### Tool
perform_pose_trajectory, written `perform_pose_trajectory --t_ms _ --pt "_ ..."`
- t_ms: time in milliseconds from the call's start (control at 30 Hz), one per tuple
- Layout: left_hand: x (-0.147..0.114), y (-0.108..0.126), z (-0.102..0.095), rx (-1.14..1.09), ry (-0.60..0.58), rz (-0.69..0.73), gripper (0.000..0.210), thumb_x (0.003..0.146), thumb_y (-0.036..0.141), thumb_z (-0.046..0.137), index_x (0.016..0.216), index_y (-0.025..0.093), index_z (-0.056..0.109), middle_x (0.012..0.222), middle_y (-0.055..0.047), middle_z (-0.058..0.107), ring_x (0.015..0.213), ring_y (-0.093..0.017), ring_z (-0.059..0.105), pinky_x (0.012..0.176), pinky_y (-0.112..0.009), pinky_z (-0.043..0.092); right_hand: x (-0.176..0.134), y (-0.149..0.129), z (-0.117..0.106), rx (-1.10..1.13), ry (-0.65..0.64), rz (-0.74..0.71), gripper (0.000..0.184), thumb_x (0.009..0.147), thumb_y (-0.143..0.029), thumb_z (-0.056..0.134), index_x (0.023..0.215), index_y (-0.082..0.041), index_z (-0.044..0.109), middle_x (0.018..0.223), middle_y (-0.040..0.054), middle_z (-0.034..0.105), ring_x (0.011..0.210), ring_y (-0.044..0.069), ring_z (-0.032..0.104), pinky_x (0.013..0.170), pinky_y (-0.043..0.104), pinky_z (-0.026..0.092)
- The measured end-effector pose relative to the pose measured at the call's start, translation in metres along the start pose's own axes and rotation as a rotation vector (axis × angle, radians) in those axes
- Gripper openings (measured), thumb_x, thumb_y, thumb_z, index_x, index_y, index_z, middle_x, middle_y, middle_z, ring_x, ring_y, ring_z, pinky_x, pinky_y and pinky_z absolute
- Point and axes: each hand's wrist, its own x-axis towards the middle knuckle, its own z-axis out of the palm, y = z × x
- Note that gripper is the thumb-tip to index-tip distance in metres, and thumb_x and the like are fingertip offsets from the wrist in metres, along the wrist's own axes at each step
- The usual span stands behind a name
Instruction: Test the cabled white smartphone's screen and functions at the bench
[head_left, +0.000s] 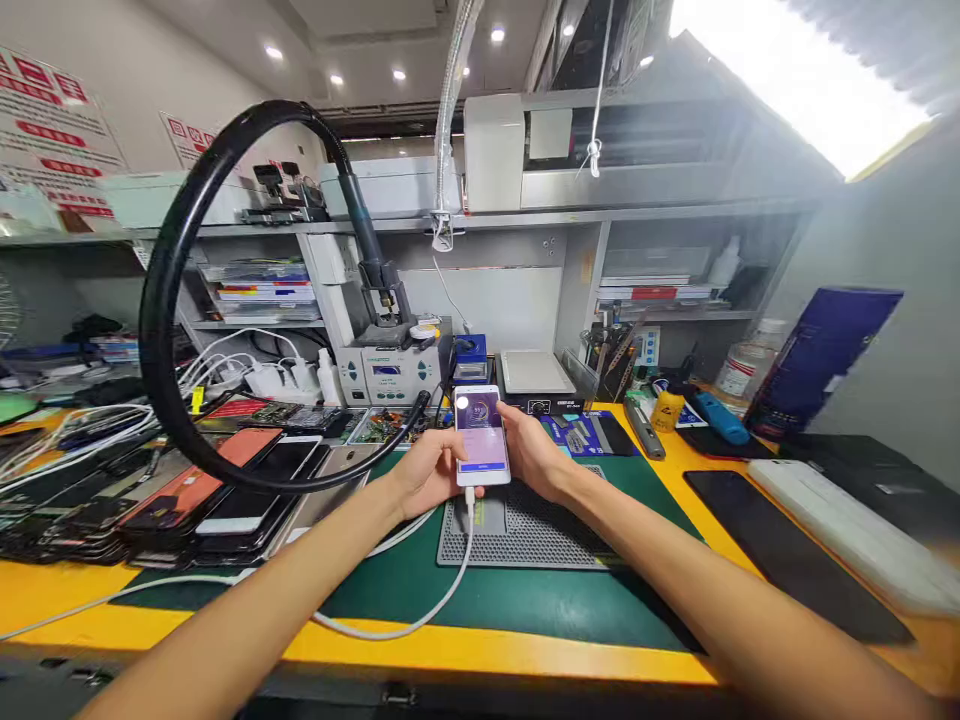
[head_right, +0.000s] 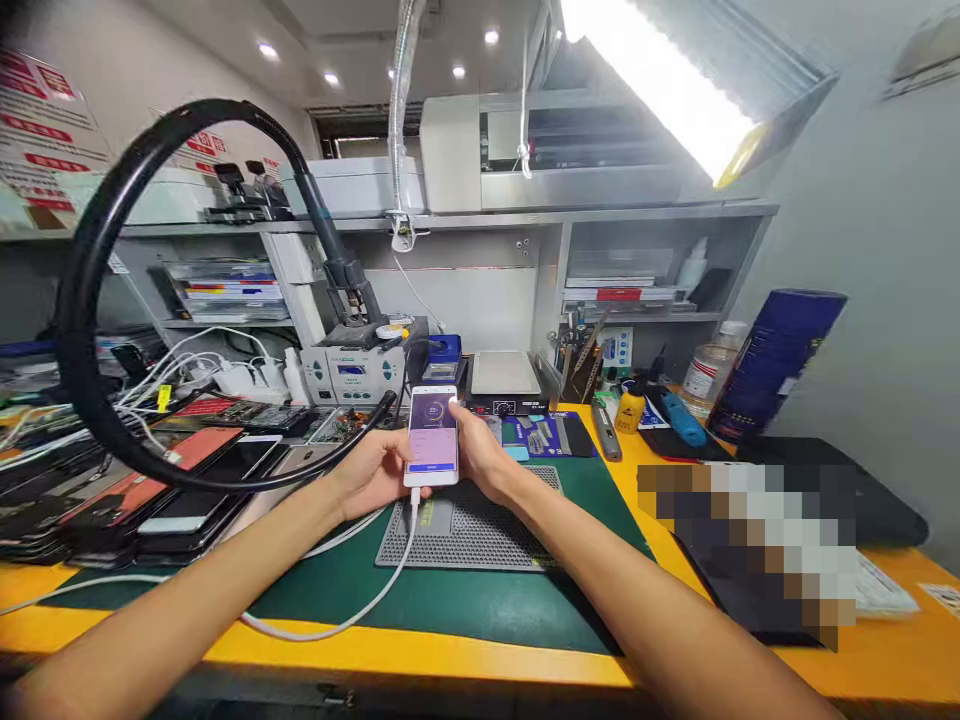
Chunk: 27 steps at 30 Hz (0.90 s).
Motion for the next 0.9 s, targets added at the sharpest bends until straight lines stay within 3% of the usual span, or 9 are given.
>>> perform_pose_trajectory --t_ms 167,333,633,900 --pt "0.0008 -0.0004 -0.0024 -0.039 -0.030 -0.034 0.034 0.060 0.012 0.051 0.092 0.007 0.062 0.086 -0.014 0.064 0.070 -0.024 0.059 0.055 -0.037 0.053 0.0034 0.0028 -0.0027 0.025 -0.002 -0.015 0.044 0.100 -0.047 0.031 0.113 -0.018 0.062 0.090 0.0064 0.073 0.070 0.020 0.065 0.070 0.034 0.051" --pt "0.0027 -0.0001 -0.0047 -0.083 -0.045 -0.037 0.026 0.060 0.014 0.050 0.085 0.012 0.059 0.069 -0.008 0.058 0.066 -0.026 0.060 0.053 -0.039 0.053 0.0023 0.0024 -0.0018 0.032 -0.025 -0.031 0.045 0.100 -0.046 0.031 0.114 -0.017 0.062 0.092 0.0074 0.073 0.070 0.021 0.066 0.069 0.036 0.053" --pt "0.0023 0.0021 -0.0049 -0.133 -0.080 -0.057 0.046 0.063 0.016 0.048 0.107 0.010 0.060 0.085 -0.013 0.067 0.068 -0.028 0.064 0.051 -0.038 0.053 0.0048 0.0050 -0.0047 0.052 -0.058 -0.059 0.045 0.101 -0.046 0.030 0.117 -0.018 0.061 0.096 0.0071 0.073 0.080 0.022 0.067 0.076 0.036 0.054" --pt "0.0030 0.0019 -0.0058 -0.144 -0.098 -0.050 0.051 0.065 0.018 0.048 0.114 0.011 0.057 0.088 -0.014 0.067 0.069 -0.028 0.065 0.050 -0.038 0.053 0.0054 0.0048 -0.0056 0.045 -0.051 -0.046 0.044 0.100 -0.045 0.031 0.118 -0.019 0.061 0.098 0.0073 0.073 0.081 0.022 0.066 0.076 0.037 0.053"
